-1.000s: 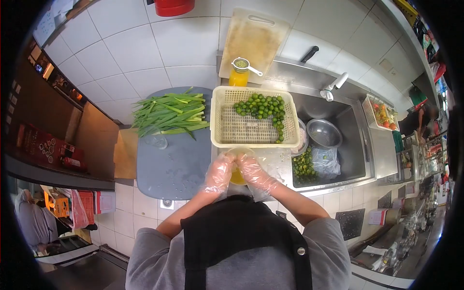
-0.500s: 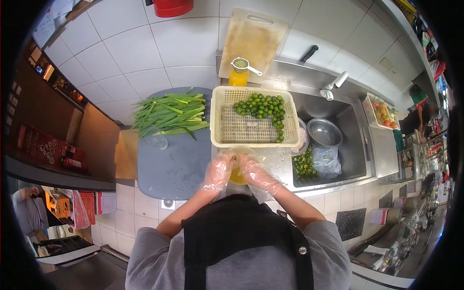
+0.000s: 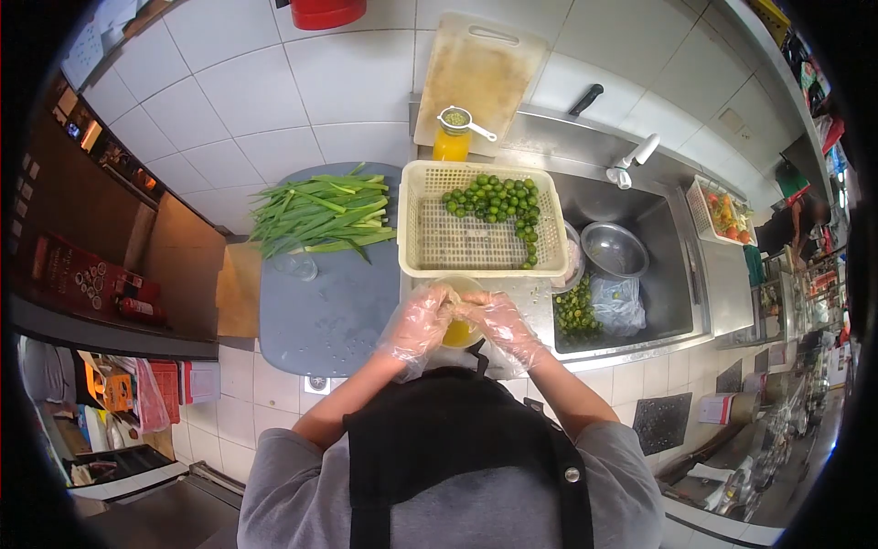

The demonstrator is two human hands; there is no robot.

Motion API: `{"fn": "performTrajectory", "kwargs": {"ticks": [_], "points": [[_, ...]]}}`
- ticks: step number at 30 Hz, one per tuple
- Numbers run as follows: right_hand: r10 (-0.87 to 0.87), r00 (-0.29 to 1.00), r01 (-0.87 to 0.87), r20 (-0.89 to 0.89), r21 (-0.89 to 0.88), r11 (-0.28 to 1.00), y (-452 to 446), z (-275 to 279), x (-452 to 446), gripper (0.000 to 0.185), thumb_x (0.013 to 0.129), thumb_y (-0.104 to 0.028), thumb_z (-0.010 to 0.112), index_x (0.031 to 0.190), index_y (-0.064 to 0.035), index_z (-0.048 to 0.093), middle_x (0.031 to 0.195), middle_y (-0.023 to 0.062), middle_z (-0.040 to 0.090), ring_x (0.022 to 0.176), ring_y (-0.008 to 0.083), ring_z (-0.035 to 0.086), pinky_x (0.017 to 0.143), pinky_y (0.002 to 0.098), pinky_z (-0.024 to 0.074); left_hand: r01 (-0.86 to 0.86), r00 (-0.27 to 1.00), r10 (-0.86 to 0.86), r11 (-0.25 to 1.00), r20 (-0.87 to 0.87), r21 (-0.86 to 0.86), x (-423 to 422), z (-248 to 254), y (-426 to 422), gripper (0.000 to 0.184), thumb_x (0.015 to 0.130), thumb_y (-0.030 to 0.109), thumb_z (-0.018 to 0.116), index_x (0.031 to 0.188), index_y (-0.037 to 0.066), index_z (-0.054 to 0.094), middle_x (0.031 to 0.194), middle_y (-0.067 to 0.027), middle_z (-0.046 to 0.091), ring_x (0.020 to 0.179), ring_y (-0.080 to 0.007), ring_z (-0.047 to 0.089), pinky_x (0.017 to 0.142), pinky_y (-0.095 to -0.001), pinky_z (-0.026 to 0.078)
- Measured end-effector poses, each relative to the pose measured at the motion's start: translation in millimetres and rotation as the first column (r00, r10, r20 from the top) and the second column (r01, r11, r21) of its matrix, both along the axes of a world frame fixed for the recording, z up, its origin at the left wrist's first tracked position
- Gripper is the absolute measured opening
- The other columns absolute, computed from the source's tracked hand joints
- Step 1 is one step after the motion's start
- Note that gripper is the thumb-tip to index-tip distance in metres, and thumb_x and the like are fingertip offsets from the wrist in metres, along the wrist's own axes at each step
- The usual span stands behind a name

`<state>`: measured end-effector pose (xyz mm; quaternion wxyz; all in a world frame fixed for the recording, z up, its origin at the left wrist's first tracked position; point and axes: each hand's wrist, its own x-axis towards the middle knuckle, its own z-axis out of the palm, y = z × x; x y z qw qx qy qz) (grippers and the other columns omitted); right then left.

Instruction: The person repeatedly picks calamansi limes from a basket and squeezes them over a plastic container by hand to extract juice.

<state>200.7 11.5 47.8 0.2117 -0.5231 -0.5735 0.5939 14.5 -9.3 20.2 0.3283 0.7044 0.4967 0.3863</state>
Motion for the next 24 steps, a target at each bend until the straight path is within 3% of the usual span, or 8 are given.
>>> {"fn": "performTrajectory", "kwargs": {"ticks": [3,5,8,12,14,20,21,24], "points": [[0.038,0.999,-0.040,0.025,0.075,0.996,2.5,-12.3,0.6,0.037,0.091,-0.024,0.070,0.118,0.0009,0.068,0.103,0.0151,0.074,0.090,0.0182,0.068,0.084,0.0315,0.0521,-0.007,0.997,0.011,0.999,-0.075,0.047,0.2,-0.1,-2.8,0.012,0.085,0.003,0.057,0.097,0.003,0.058,0.094,-0.0231,0.060,0.089,-0.0464,0.057,0.076,-0.0512,0.048],[0.079,0.986,-0.143,0.145,0.514,0.845,4.6,-38.3,3.4,0.022,0.090,-0.018,0.068,0.105,-0.0022,0.072,0.093,0.0147,0.073,0.083,0.0259,0.068,0.077,0.0346,0.0526,-0.009,0.996,0.019,0.993,-0.085,0.116,0.6,-3.1,-3.2,0.012,0.087,0.007,0.059,0.099,0.003,0.058,0.093,-0.0225,0.061,0.087,-0.0456,0.059,0.074,-0.0506,0.049],[0.117,0.969,-0.237,0.216,0.697,0.677,5.5,-53.0,6.7,0.017,0.091,-0.017,0.064,0.094,-0.0017,0.070,0.089,0.0189,0.070,0.083,0.0349,0.066,0.074,0.0398,0.0528,0.015,0.991,0.013,0.978,-0.130,0.206,-2.8,-5.6,-2.2,0.013,0.090,0.011,0.061,0.100,0.003,0.059,0.092,-0.0222,0.063,0.084,-0.0451,0.061,0.071,-0.0507,0.050],[0.135,0.976,-0.214,0.169,0.669,0.711,6.6,-64.5,6.5,0.014,0.092,-0.014,0.064,0.093,-0.0004,0.068,0.086,0.0176,0.068,0.083,0.0359,0.066,0.073,0.0422,0.0515,0.044,0.990,-0.011,0.972,-0.144,0.232,-4.4,1.9,0.1,0.012,0.090,0.010,0.060,0.099,0.003,0.060,0.092,-0.0232,0.063,0.082,-0.0455,0.060,0.070,-0.0516,0.050],[0.076,0.873,-0.403,0.481,0.625,0.669,6.8,-62.4,2.1,0.013,0.092,-0.013,0.063,0.089,-0.0006,0.065,0.083,0.0189,0.065,0.081,0.0386,0.063,0.072,0.0446,0.0504,0.040,0.987,-0.001,0.971,-0.163,0.235,-3.6,-0.5,1.0,0.012,0.089,0.010,0.060,0.099,0.003,0.060,0.092,-0.0231,0.063,0.082,-0.0457,0.060,0.070,-0.0517,0.050],[0.041,0.926,-0.338,0.374,0.779,0.529,2.7,-53.9,-3.4,0.012,0.090,-0.013,0.059,0.091,-0.0021,0.063,0.082,0.0159,0.063,0.080,0.0381,0.064,0.072,0.0477,0.0523,0.012,0.984,0.015,0.989,-0.177,0.150,-2.6,-23.3,2.9,0.015,0.087,0.010,0.061,0.099,0.002,0.060,0.091,-0.0231,0.063,0.084,-0.0452,0.061,0.071,-0.0512,0.050],[0.056,0.917,-0.330,0.396,0.670,0.665,0.8,-49.4,-5.2,0.010,0.090,-0.011,0.057,0.092,-0.0030,0.063,0.086,0.0171,0.064,0.084,0.0377,0.064,0.076,0.0487,0.0526,-0.004,0.986,0.029,0.989,-0.166,0.148,-1.4,-24.0,4.1,0.016,0.086,0.011,0.062,0.099,0.002,0.060,0.091,-0.0230,0.063,0.085,-0.0446,0.061,0.072,-0.0509,0.050],[0.063,0.880,-0.379,0.470,0.618,0.689,-3.8,-51.0,-6.0,0.010,0.089,-0.008,0.055,0.093,-0.0019,0.062,0.088,0.0198,0.063,0.086,0.0375,0.064,0.078,0.0485,0.0523,-0.019,0.983,0.039,0.994,-0.180,0.110,1.3,-27.9,4.9,0.016,0.085,0.013,0.064,0.097,0.002,0.060,0.091,-0.0228,0.063,0.085,-0.0438,0.061,0.072,-0.0499,0.050]]}}
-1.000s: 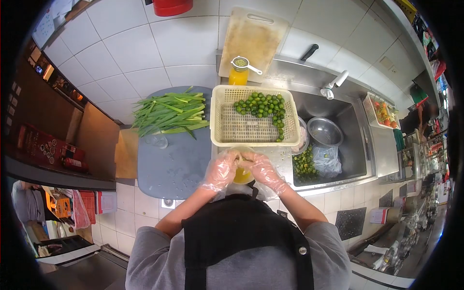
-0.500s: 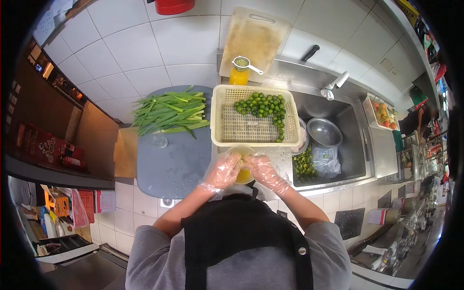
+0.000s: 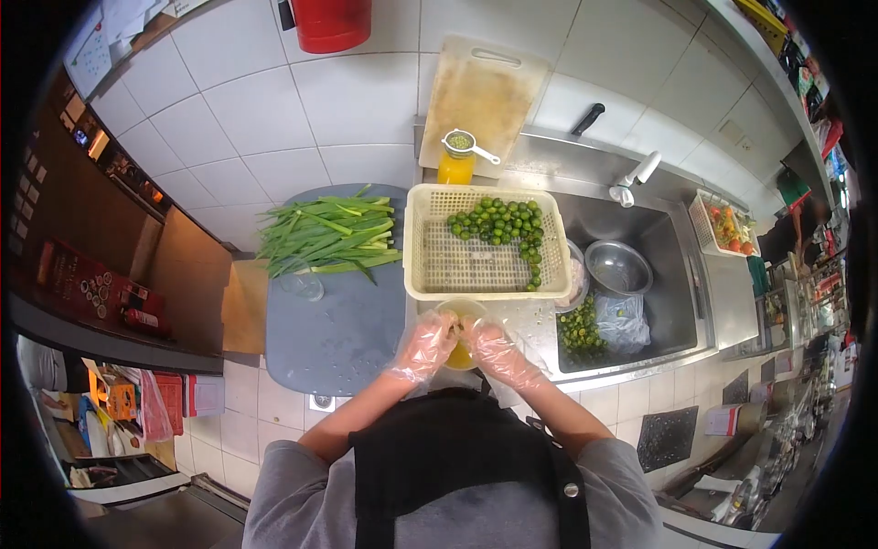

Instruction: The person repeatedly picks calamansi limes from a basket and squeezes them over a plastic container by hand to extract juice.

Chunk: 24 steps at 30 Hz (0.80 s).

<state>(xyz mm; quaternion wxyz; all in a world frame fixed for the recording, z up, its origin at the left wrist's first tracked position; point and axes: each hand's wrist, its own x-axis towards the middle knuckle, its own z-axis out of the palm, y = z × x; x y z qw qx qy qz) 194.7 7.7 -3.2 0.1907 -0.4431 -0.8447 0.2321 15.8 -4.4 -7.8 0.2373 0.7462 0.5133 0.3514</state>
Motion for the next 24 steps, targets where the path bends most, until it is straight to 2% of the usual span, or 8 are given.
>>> {"fn": "performTrajectory", "kwargs": {"ticks": [3,7,9,12,19,21,23,24], "points": [[0.098,0.995,-0.100,0.018,0.187,0.977,6.4,-39.4,5.4,0.013,0.092,-0.010,0.056,0.099,0.0010,0.058,0.090,0.0228,0.063,0.087,0.0414,0.063,0.076,0.0499,0.0504,0.022,0.999,-0.020,0.999,0.050,-0.043,0.8,0.9,-0.2,0.016,0.084,0.013,0.066,0.093,0.003,0.060,0.090,-0.0225,0.063,0.084,-0.0435,0.061,0.072,-0.0482,0.050],[0.107,0.993,-0.096,-0.042,0.219,0.971,-1.6,-9.0,2.4,0.010,0.090,-0.007,0.056,0.096,-0.0002,0.058,0.088,0.0212,0.062,0.086,0.0402,0.062,0.078,0.0485,0.0505,0.053,0.998,-0.051,0.995,0.023,-0.082,-1.1,1.0,2.8,0.017,0.083,0.014,0.067,0.091,0.002,0.058,0.088,-0.0224,0.061,0.082,-0.0431,0.060,0.071,-0.0474,0.049],[0.096,0.990,-0.123,0.107,0.283,0.951,-2.7,-7.4,0.5,0.006,0.087,-0.005,0.056,0.092,-0.0022,0.058,0.085,0.0189,0.061,0.086,0.0389,0.061,0.080,0.0470,0.0497,0.047,0.998,-0.053,0.989,-0.038,-0.138,-2.0,11.1,1.3,0.017,0.081,0.014,0.068,0.088,0.003,0.057,0.087,-0.0220,0.060,0.082,-0.0422,0.059,0.071,-0.0471,0.049],[0.071,0.994,-0.052,-0.078,0.220,0.974,-5.6,-10.5,-1.7,0.007,0.085,-0.003,0.055,0.091,-0.0018,0.058,0.083,0.0193,0.059,0.083,0.0388,0.060,0.080,0.0467,0.0494,0.085,0.996,-0.081,0.985,0.035,-0.149,-4.0,15.6,0.1,0.018,0.081,0.014,0.067,0.089,0.003,0.056,0.090,-0.0212,0.060,0.085,-0.0427,0.058,0.072,-0.0474,0.048],[0.009,0.996,0.000,-0.086,0.108,0.994,3.2,-31.0,8.0,0.010,0.084,-0.006,0.056,0.090,-0.0009,0.061,0.086,0.0178,0.063,0.086,0.0340,0.062,0.079,0.0441,0.0509,0.076,0.994,-0.072,0.996,0.083,-0.047,0.4,11.2,-2.9,0.017,0.087,0.016,0.066,0.097,0.004,0.060,0.098,-0.0189,0.063,0.090,-0.0418,0.060,0.075,-0.0459,0.050],[-0.158,0.981,0.108,0.114,0.356,0.928,4.2,-8.2,34.5,0.014,0.084,-0.005,0.055,0.094,-0.0014,0.064,0.089,0.0165,0.065,0.088,0.0327,0.063,0.081,0.0419,0.0524,0.026,0.996,-0.022,0.999,0.091,-0.042,1.3,37.2,-5.9,0.015,0.092,0.018,0.064,0.099,0.004,0.062,0.098,-0.0176,0.065,0.091,-0.0400,0.062,0.076,-0.0448,0.051],[-0.408,0.898,0.307,0.164,0.430,0.849,6.3,58.3,62.1,0.020,0.083,-0.002,0.055,0.099,-0.0037,0.067,0.092,0.0151,0.067,0.090,0.0310,0.064,0.084,0.0406,0.0536,0.021,0.994,-0.020,1.000,0.109,-0.010,-0.3,29.9,-5.7,0.016,0.092,0.018,0.063,0.099,0.004,0.061,0.097,-0.0187,0.064,0.088,-0.0414,0.060,0.076,-0.0474,0.049],[-0.495,0.861,0.417,0.119,0.391,0.820,10.4,49.1,93.2,0.023,0.083,-0.002,0.055,0.101,-0.0054,0.068,0.094,0.0143,0.067,0.091,0.0299,0.065,0.086,0.0397,0.0540,0.014,0.992,-0.017,1.000,0.125,0.025,-2.0,25.1,-5.3,0.016,0.093,0.019,0.061,0.100,0.004,0.060,0.095,-0.0199,0.063,0.085,-0.0428,0.058,0.075,-0.0501,0.047]]}}
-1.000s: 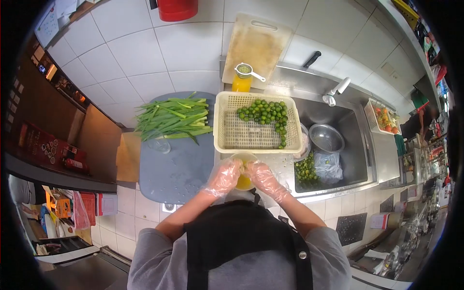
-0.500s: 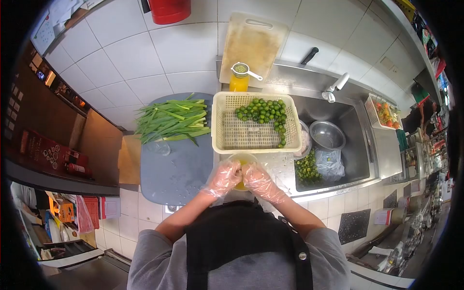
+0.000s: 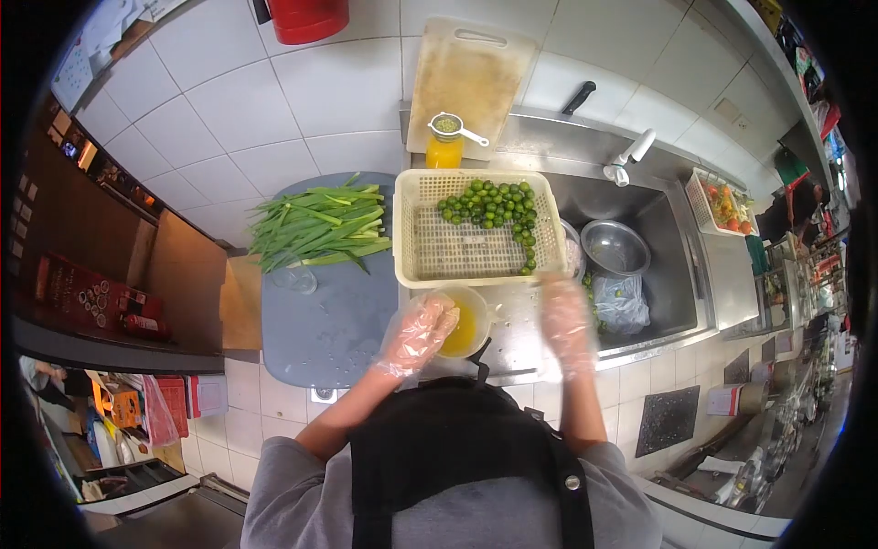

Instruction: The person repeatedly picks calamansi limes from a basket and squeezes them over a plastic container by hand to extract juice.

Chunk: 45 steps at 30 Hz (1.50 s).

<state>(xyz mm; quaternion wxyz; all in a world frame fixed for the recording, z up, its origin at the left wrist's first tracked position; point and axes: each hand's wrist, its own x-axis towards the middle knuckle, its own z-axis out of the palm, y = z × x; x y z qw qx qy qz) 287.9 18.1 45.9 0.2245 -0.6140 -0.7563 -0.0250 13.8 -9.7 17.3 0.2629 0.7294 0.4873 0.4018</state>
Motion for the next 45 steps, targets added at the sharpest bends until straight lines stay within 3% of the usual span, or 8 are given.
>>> {"fn": "performTrajectory", "kwargs": {"ticks": [4,11,13,26,28,37,39,45], "points": [[-0.348,0.904,0.395,0.248,-0.174,0.902,9.2,21.4,46.2,0.017,0.090,-0.007,0.057,0.103,-0.0039,0.066,0.097,0.0185,0.067,0.089,0.0344,0.065,0.081,0.0418,0.0550,0.013,1.000,-0.013,1.000,0.008,-0.005,-3.7,-12.7,-4.6,0.016,0.093,0.020,0.060,0.099,0.005,0.061,0.096,-0.0189,0.064,0.085,-0.0418,0.059,0.075,-0.0496,0.048],[0.347,0.937,-0.345,-0.040,0.049,0.937,123.9,-51.4,-26.7,0.020,0.090,-0.010,0.051,0.097,-0.0112,0.070,0.102,0.0170,0.067,0.095,0.0353,0.066,0.081,0.0414,0.0545,0.026,0.995,-0.028,0.999,-0.100,-0.025,-1.2,-0.2,-14.7,0.009,0.092,0.014,0.063,0.096,0.006,0.063,0.095,-0.0161,0.066,0.088,-0.0398,0.062,0.075,-0.0473,0.050],[0.318,0.945,-0.276,0.078,-0.333,0.902,153.3,-41.6,-86.2,0.026,0.093,-0.015,0.050,0.111,-0.0119,0.070,0.109,0.0152,0.069,0.115,0.0301,0.062,0.094,0.0417,0.0525,0.025,0.996,-0.025,1.000,-0.081,-0.003,-1.9,1.2,-16.5,0.008,0.092,0.014,0.063,0.096,0.006,0.063,0.093,-0.0161,0.066,0.087,-0.0400,0.062,0.075,-0.0474,0.049],[0.316,0.917,-0.104,0.242,-0.621,0.777,180.2,-82.3,-126.8,0.031,0.097,-0.024,0.054,0.122,-0.0096,0.063,0.127,0.0160,0.062,0.117,0.0328,0.061,0.096,0.0444,0.0515,-0.043,0.997,0.043,0.999,-0.058,-0.005,-8.6,7.4,-18.2,0.008,0.091,0.012,0.063,0.096,0.006,0.063,0.094,-0.0173,0.067,0.086,-0.0398,0.062,0.073,-0.0465,0.050],[0.386,0.916,-0.399,-0.113,-0.126,0.908,159.9,-89.4,-109.8,0.029,0.095,-0.023,0.056,0.114,-0.0058,0.068,0.111,0.0170,0.068,0.106,0.0328,0.066,0.095,0.0423,0.0518,-0.069,0.994,0.069,0.998,-0.084,0.003,-6.7,6.7,-14.0,0.009,0.092,0.012,0.064,0.098,0.005,0.064,0.095,-0.0172,0.067,0.087,-0.0387,0.063,0.074,-0.0456,0.050],[0.425,0.844,-0.532,-0.327,-0.411,0.740,23.1,-11.1,-89.8,0.028,0.098,-0.019,0.056,0.119,-0.0009,0.060,0.119,0.0208,0.062,0.110,0.0332,0.061,0.096,0.0409,0.0488,-0.105,0.992,0.108,0.993,0.066,-0.047,1.7,-12.9,0.6,0.027,0.092,0.012,0.066,0.118,0.004,0.061,0.112,-0.0167,0.064,0.097,-0.0332,0.064,0.090,-0.0386,0.050],[0.252,0.587,-0.630,-0.769,-0.239,0.739,8.4,-61.6,-92.1,0.023,0.093,-0.018,0.060,0.109,-0.0015,0.064,0.101,0.0160,0.066,0.096,0.0336,0.062,0.089,0.0400,0.0487,-0.005,0.992,0.033,0.973,0.118,-0.230,4.1,-40.0,3.3,0.028,0.092,0.007,0.062,0.120,0.004,0.061,0.112,-0.0179,0.065,0.100,-0.0344,0.065,0.092,-0.0387,0.050],[-0.022,0.346,-0.634,-0.938,-0.251,0.732,-8.4,-73.5,-104.1,0.020,0.100,-0.017,0.053,0.111,-0.0036,0.062,0.100,0.0130,0.064,0.099,0.0286,0.060,0.091,0.0374,0.0469,-0.003,0.990,0.032,0.981,0.141,-0.196,-2.2,-41.1,-1.4,0.033,0.091,0.000,0.053,0.124,0.003,0.060,0.111,-0.0226,0.067,0.103,-0.0375,0.066,0.088,-0.0398,0.051]]}}
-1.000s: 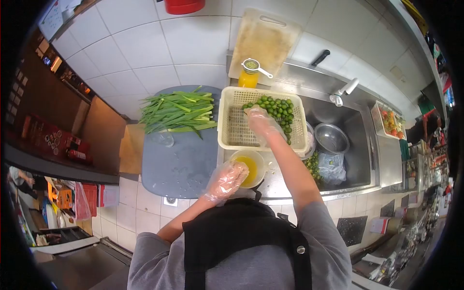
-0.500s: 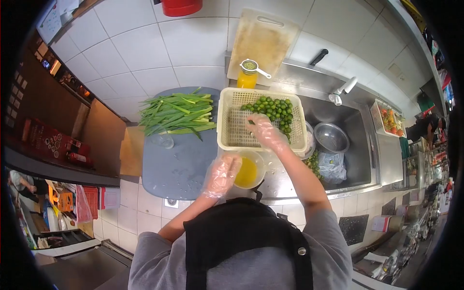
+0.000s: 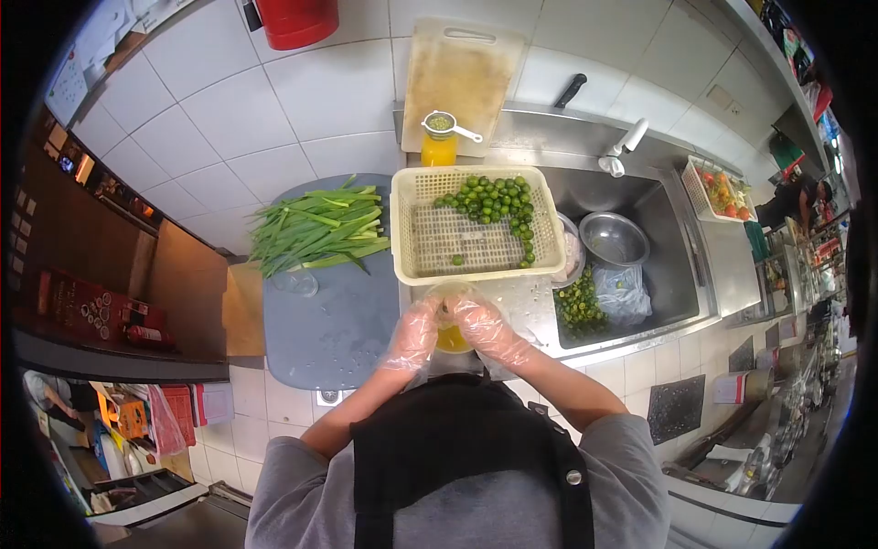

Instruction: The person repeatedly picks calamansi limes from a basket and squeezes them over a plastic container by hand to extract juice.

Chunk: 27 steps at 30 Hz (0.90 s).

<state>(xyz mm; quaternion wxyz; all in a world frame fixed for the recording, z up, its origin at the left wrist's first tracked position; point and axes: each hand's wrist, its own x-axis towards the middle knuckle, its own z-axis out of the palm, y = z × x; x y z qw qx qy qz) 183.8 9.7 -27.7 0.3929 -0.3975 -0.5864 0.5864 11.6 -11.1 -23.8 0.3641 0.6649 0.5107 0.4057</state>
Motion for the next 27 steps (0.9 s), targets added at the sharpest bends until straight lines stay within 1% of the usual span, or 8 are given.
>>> {"fn": "performTrajectory", "kwargs": {"ticks": [4,6,10,13,15,19,25,27], "points": [[0.016,0.993,-0.042,0.115,0.228,0.973,5.7,-2.8,3.2,0.023,0.099,-0.019,0.055,0.117,-0.0054,0.062,0.102,0.0113,0.063,0.100,0.0274,0.061,0.091,0.0358,0.0474,0.022,0.994,-0.019,1.000,0.111,-0.022,0.6,19.9,-1.2,0.030,0.096,0.005,0.047,0.123,0.000,0.060,0.113,-0.0254,0.065,0.106,-0.0412,0.063,0.091,-0.0422,0.050],[-0.107,0.767,-0.220,0.632,0.416,0.883,10.7,32.9,-1.6,0.022,0.098,-0.017,0.059,0.114,-0.0025,0.064,0.105,0.0112,0.063,0.098,0.0224,0.062,0.085,0.0350,0.0499,-0.064,0.990,0.046,0.989,-0.132,-0.132,0.5,27.5,0.6,0.031,0.097,0.009,0.050,0.125,0.002,0.060,0.113,-0.0237,0.067,0.106,-0.0371,0.065,0.090,-0.0405,0.051],[-0.103,0.924,-0.026,0.367,0.329,0.944,7.2,31.7,2.5,0.027,0.095,-0.011,0.062,0.121,-0.0059,0.067,0.107,0.0121,0.064,0.100,0.0242,0.064,0.087,0.0343,0.0508,-0.016,0.998,0.004,0.982,-0.062,-0.186,-5.2,13.3,10.6,0.030,0.097,0.015,0.056,0.123,0.002,0.062,0.111,-0.0225,0.069,0.103,-0.0334,0.068,0.088,-0.0402,0.052],[-0.108,0.967,0.041,0.231,0.280,0.959,2.2,32.6,-0.1,0.028,0.094,-0.012,0.064,0.119,-0.0010,0.069,0.115,0.0145,0.063,0.105,0.0284,0.063,0.093,0.0347,0.0493,0.021,0.980,0.022,0.977,0.196,-0.213,-5.6,10.1,12.0,0.029,0.095,0.019,0.061,0.119,0.002,0.064,0.109,-0.0230,0.069,0.101,-0.0343,0.069,0.086,-0.0413,0.053],[-0.116,0.950,0.046,0.291,0.238,0.970,-0.6,37.7,0.3,0.033,0.093,-0.016,0.066,0.123,-0.0025,0.067,0.115,0.0155,0.065,0.108,0.0272,0.064,0.095,0.0339,0.0487,-0.029,0.999,0.032,0.976,0.011,-0.214,-6.1,19.9,9.2,0.030,0.093,0.021,0.066,0.116,0.003,0.066,0.111,-0.0229,0.069,0.100,-0.0340,0.069,0.085,-0.0411,0.053],[-0.088,0.965,0.079,0.247,0.044,0.996,2.5,21.8,8.9,0.033,0.093,-0.019,0.067,0.121,-0.0023,0.068,0.109,0.0161,0.068,0.106,0.0274,0.065,0.095,0.0348,0.0488,0.024,0.998,-0.032,0.986,-0.049,-0.165,-7.2,30.3,7.4,0.027,0.091,0.021,0.067,0.111,0.003,0.066,0.104,-0.0228,0.069,0.095,-0.0367,0.068,0.083,-0.0419,0.053],[-0.108,0.816,-0.088,0.568,0.306,0.948,-7.3,26.0,5.5,0.027,0.090,-0.020,0.066,0.105,0.0024,0.067,0.103,0.0203,0.067,0.099,0.0362,0.063,0.089,0.0418,0.0497,0.140,0.951,-0.093,0.980,-0.293,0.143,-6.6,19.5,7.6,0.020,0.096,0.017,0.060,0.108,0.002,0.065,0.099,-0.0208,0.067,0.090,-0.0386,0.065,0.077,-0.0428,0.052],[-0.050,0.983,0.024,0.175,0.148,0.989,-4.1,-12.7,6.7,0.021,0.091,-0.017,0.062,0.098,0.0026,0.062,0.100,0.0208,0.065,0.095,0.0380,0.061,0.084,0.0465,0.0490,0.206,0.921,-0.133,0.964,-0.367,0.168,-8.1,15.6,10.0,0.019,0.097,0.013,0.054,0.109,0.003,0.065,0.097,-0.0210,0.066,0.088,-0.0418,0.064,0.076,-0.0446,0.053]]}}
